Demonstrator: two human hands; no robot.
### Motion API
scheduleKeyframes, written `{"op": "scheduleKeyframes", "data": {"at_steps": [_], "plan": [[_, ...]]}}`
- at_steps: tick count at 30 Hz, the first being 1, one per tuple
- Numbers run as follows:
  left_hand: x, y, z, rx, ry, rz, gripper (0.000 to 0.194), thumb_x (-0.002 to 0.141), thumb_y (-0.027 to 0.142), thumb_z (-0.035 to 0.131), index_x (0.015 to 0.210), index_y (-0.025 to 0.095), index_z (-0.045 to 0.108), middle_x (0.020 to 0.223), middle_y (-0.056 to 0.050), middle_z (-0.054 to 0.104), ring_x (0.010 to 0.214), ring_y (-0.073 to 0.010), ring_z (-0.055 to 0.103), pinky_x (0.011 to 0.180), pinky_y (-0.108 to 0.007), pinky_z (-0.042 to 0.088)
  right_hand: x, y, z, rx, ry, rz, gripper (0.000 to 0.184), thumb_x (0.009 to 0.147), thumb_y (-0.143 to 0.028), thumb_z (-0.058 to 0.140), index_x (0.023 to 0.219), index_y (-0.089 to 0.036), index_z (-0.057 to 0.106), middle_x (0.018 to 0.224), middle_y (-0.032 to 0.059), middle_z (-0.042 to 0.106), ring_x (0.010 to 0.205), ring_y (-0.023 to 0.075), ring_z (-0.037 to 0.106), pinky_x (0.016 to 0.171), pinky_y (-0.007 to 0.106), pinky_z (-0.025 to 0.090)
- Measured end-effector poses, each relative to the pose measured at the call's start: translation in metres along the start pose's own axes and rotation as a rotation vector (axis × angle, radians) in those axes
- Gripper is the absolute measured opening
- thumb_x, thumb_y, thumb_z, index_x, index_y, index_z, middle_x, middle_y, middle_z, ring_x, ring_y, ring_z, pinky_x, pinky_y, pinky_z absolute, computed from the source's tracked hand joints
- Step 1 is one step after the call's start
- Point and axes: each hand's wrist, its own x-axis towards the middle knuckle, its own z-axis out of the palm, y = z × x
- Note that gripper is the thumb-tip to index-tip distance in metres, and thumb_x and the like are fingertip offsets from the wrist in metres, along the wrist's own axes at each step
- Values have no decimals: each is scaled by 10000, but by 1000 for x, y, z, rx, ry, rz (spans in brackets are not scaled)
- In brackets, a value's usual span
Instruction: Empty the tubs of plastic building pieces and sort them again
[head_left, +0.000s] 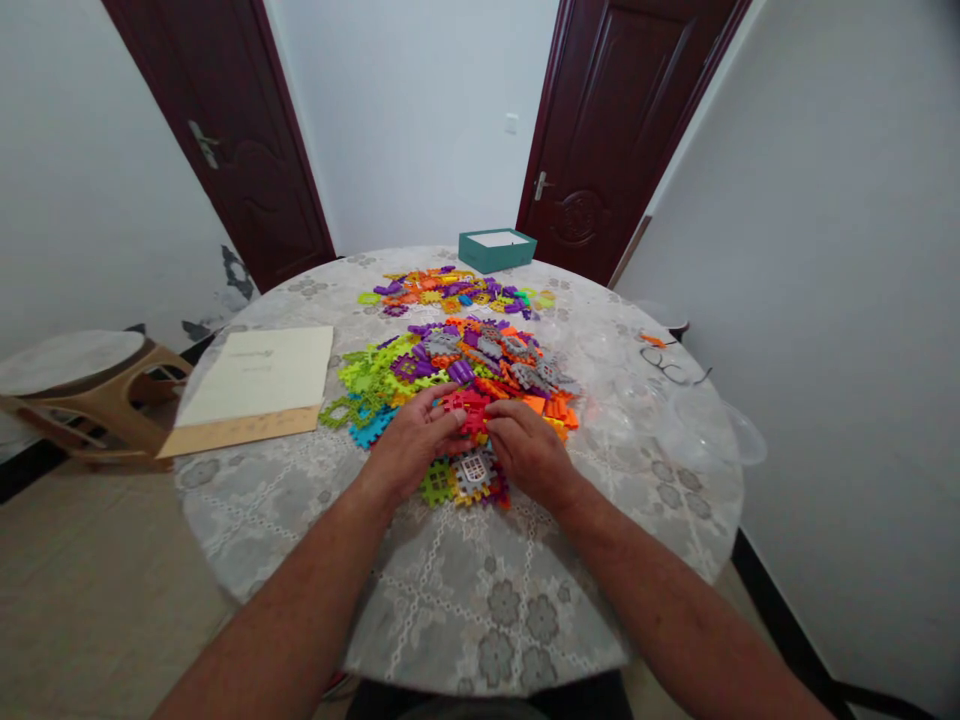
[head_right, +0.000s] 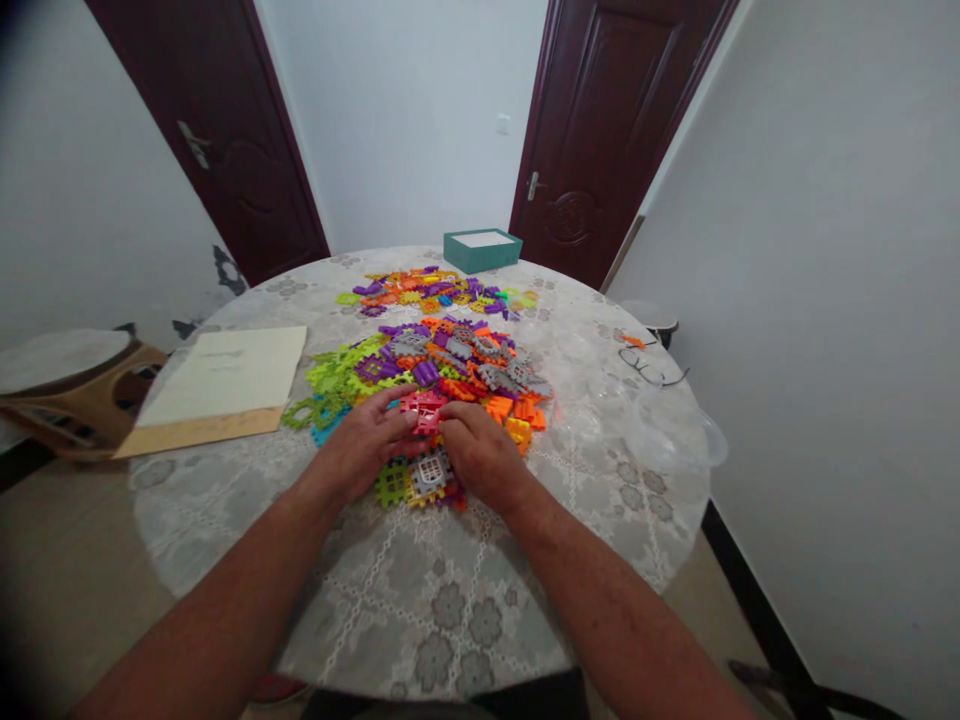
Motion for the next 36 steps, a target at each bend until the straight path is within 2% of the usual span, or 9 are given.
{"op": "scheduleKeyframes", "data": {"at_steps": [4,8,11,14,20,25,27,30,36], "plan": [[1,0,0,0,46,46,585,805,228,824,1345,203,599,1026,-62,739,841,-170,735,726,-335,688,2,1,-5,37,24,9,246,1023,-147,557,1224,-227,673,1279,111,691,1209,224,649,1053,393,563],[6,0,-7,-79,159,117,599,804,201,803,1356,207,570,938,-24,708,803,-160,724,709,-351,694,-1,23,-11,-78,144,238,264,1014,-174,541,1243,-217,667,1241,122,700,1195,258,628,1077,466,509],[9,0,-10,-153,209,141,583,794,179,805,1332,198,582,900,-8,689,802,-150,716,736,-356,693,-9,46,-13,-225,45,388,202,985,-210,564,1125,-197,709,1091,121,724,1066,290,621,1012,486,490],[10,0,-10,-181,216,144,508,788,179,809,1258,180,618,926,-23,703,814,-154,719,761,-367,691,-17,58,-11,-309,-79,451,162,958,-239,602,1040,-182,729,1036,133,725,1026,303,598,983,479,464],[10,-2,-8,-152,180,132,509,798,172,803,1273,179,621,950,-28,706,809,-147,722,746,-349,692,-11,55,3,-406,-141,453,203,960,-258,639,1136,-191,714,1109,145,713,1082,320,567,980,468,424],[6,0,-4,-111,139,84,564,809,181,801,1337,188,601,951,-33,721,807,-156,740,759,-363,697,4,51,11,-454,-219,510,116,973,-248,626,1025,-197,715,1043,142,702,1054,316,569,942,458,422],[5,2,-4,-109,138,89,586,809,183,800,1358,188,595,938,-32,724,818,-165,748,757,-361,697,5,51,10,-435,-182,516,137,989,-246,593,1022,-190,713,1043,142,704,1051,309,583,945,452,428],[4,3,-5,-115,131,94,596,808,197,812,1365,201,600,888,-4,708,785,-155,745,762,-364,696,4,51,3,-315,-30,551,187,1006,-255,537,1037,-183,707,1045,132,721,1023,284,622,947,426,454],[6,-3,-7,-85,72,45,607,846,224,801,1410,197,579,1040,-85,756,853,-193,773,749,-361,691,-3,37,-7,183,185,738,254,993,-360,548,1136,-209,693,1000,61,768,902,224,707,830,354,541]]}}
